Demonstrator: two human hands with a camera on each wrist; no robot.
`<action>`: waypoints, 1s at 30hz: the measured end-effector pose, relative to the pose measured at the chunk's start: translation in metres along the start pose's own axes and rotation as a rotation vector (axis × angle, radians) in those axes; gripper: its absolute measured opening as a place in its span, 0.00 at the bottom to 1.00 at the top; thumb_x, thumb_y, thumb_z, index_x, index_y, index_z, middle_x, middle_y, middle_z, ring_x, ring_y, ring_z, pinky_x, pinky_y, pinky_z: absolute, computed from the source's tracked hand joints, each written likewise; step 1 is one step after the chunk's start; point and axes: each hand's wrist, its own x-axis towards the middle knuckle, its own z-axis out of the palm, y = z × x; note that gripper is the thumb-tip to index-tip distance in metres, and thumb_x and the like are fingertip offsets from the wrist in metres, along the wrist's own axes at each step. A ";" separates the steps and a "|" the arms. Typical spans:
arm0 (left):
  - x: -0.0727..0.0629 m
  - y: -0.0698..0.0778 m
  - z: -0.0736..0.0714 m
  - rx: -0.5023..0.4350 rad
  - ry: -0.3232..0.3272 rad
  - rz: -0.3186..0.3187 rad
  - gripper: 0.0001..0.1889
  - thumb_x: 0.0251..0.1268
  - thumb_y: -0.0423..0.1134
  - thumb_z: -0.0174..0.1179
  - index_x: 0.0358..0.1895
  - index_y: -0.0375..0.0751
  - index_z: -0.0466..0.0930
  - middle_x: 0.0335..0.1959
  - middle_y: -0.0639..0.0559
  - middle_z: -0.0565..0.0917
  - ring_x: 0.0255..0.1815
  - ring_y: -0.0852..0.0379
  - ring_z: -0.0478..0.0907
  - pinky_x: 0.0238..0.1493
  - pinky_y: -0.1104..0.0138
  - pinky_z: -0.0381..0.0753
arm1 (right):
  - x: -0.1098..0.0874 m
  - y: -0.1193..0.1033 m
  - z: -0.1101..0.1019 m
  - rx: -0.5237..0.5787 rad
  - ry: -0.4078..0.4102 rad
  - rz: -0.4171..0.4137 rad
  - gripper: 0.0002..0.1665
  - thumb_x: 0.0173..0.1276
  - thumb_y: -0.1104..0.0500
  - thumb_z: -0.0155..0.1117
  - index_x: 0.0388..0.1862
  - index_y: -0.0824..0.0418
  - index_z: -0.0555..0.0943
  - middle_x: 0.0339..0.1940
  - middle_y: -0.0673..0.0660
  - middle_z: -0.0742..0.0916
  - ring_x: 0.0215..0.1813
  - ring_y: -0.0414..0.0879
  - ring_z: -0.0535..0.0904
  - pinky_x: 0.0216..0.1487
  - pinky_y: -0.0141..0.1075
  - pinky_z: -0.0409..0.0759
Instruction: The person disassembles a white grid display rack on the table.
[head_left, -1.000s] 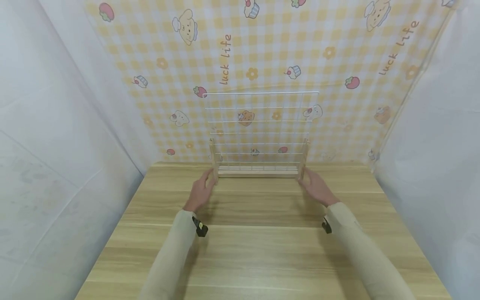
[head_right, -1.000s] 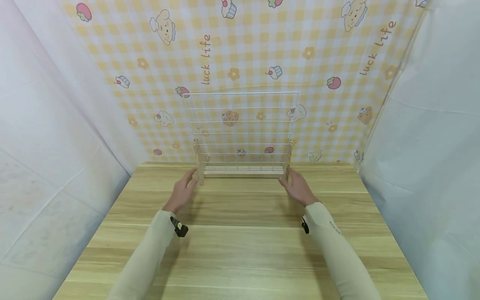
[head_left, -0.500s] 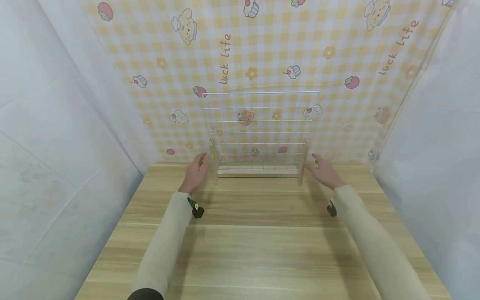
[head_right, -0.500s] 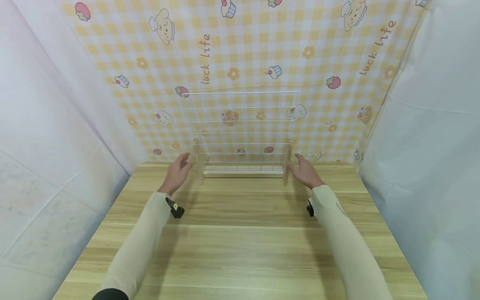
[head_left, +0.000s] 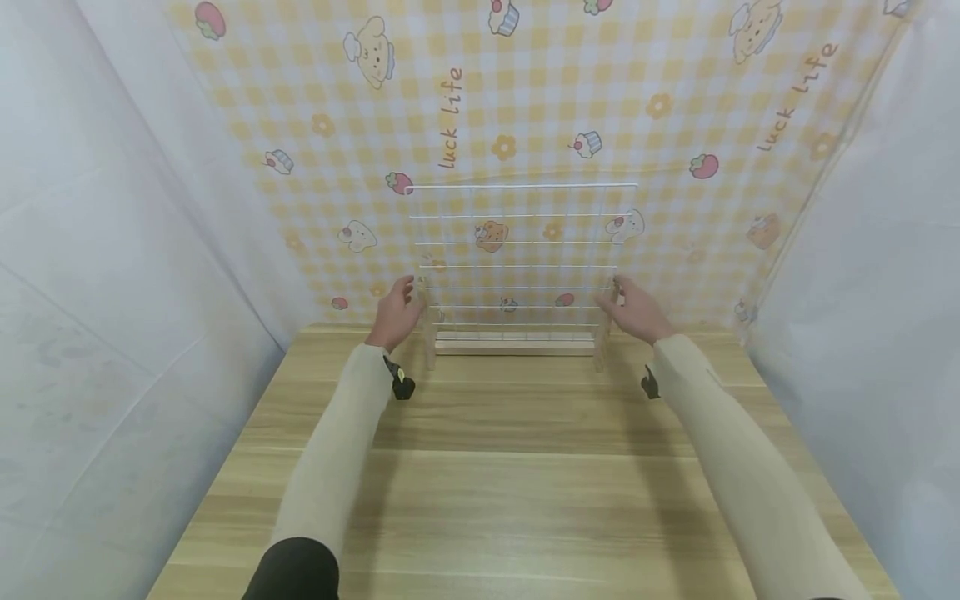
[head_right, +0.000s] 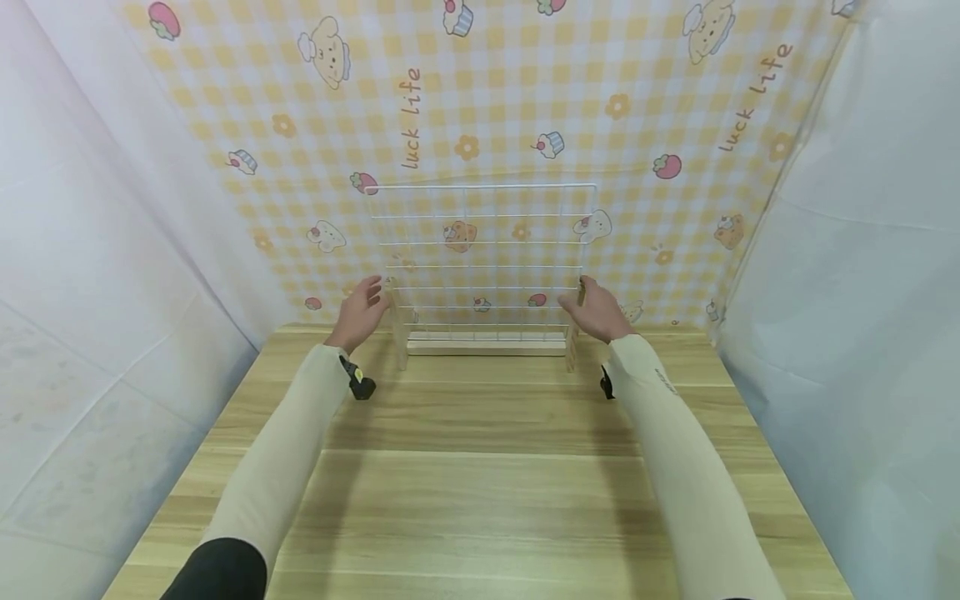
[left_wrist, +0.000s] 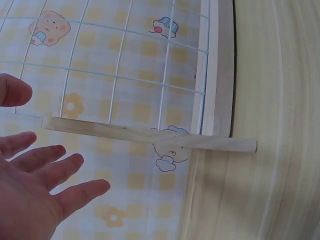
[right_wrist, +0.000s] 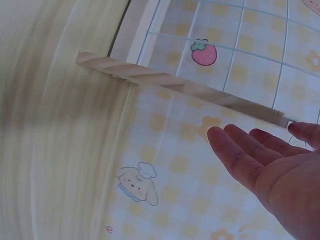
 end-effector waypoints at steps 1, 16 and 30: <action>0.001 0.001 0.001 -0.006 -0.005 -0.007 0.33 0.76 0.44 0.47 0.80 0.41 0.49 0.80 0.34 0.57 0.80 0.36 0.57 0.77 0.45 0.63 | 0.000 -0.002 0.000 -0.003 -0.007 0.002 0.50 0.79 0.37 0.43 0.81 0.70 0.43 0.79 0.76 0.59 0.78 0.73 0.57 0.76 0.64 0.60; 0.007 0.002 0.002 0.027 -0.046 -0.049 0.37 0.73 0.45 0.48 0.82 0.46 0.46 0.81 0.37 0.56 0.79 0.36 0.59 0.77 0.45 0.63 | 0.002 -0.008 0.006 0.007 -0.056 0.008 0.51 0.80 0.41 0.46 0.81 0.70 0.37 0.80 0.75 0.57 0.76 0.72 0.61 0.75 0.62 0.63; -0.001 -0.011 -0.001 -0.011 0.049 0.005 0.19 0.75 0.48 0.50 0.63 0.45 0.70 0.74 0.40 0.70 0.77 0.40 0.65 0.72 0.43 0.69 | 0.002 0.001 0.009 0.005 -0.011 -0.032 0.49 0.79 0.46 0.49 0.80 0.71 0.37 0.80 0.76 0.56 0.72 0.73 0.68 0.73 0.61 0.68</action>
